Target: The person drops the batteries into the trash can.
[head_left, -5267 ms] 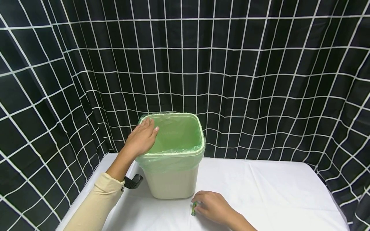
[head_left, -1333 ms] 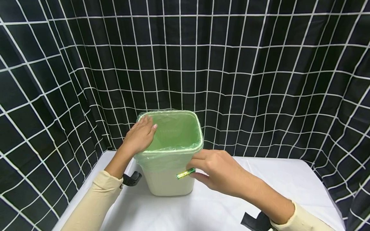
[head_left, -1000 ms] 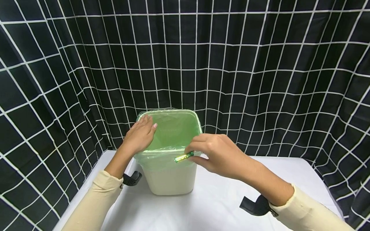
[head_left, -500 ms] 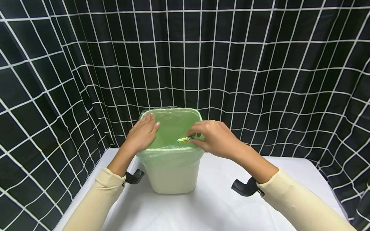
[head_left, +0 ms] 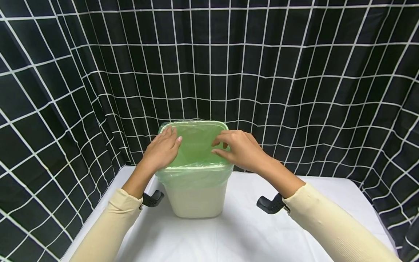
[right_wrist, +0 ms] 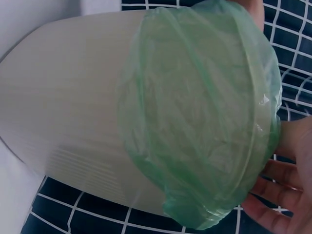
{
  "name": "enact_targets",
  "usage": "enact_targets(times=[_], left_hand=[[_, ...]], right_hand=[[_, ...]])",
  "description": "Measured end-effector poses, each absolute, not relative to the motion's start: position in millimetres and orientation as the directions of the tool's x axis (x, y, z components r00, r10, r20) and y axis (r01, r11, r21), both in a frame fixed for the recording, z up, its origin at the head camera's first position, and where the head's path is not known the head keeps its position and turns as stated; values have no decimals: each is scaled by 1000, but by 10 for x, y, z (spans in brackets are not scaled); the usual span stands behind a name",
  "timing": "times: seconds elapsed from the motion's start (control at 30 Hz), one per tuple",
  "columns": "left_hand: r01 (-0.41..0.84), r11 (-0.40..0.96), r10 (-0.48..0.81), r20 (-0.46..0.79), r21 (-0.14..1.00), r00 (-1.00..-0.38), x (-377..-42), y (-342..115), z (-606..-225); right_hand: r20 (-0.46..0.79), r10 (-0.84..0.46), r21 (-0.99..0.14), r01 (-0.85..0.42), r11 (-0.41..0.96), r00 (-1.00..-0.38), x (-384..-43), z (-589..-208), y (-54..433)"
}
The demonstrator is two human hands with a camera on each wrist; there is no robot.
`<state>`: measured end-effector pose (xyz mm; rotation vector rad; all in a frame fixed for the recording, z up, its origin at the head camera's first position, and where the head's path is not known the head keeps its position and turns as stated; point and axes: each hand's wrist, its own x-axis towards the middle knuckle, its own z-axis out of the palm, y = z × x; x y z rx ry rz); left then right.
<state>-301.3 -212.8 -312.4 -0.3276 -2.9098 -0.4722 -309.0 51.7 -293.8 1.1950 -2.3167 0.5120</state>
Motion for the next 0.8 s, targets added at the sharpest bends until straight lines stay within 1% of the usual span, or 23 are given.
enact_targets(times=[0.27, 0.37, 0.5, 0.6, 0.8], left_hand=[[250, 922, 198, 194, 296, -961, -3049, -2099, -3145], [258, 915, 202, 201, 310, -959, -3076, -2108, -3121], [264, 899, 204, 200, 348, -958, -3106, -2141, -3085], [266, 876, 204, 191, 403, -960, -3109, -2191, -3092], [282, 774, 211, 189, 567, -959, -3112, -2316, -3113]], right_hand=[[587, -624, -85, -805, 587, -516, -3065, -2971, 583], [586, -606, -93, -788, 609, -538, -3067, -2951, 620], [574, -584, -134, -769, 625, -575, -3076, -2906, 680], [567, -571, -157, -758, 633, -594, -3079, -2879, 736], [583, -529, -198, -739, 644, -617, -3074, -2853, 921]])
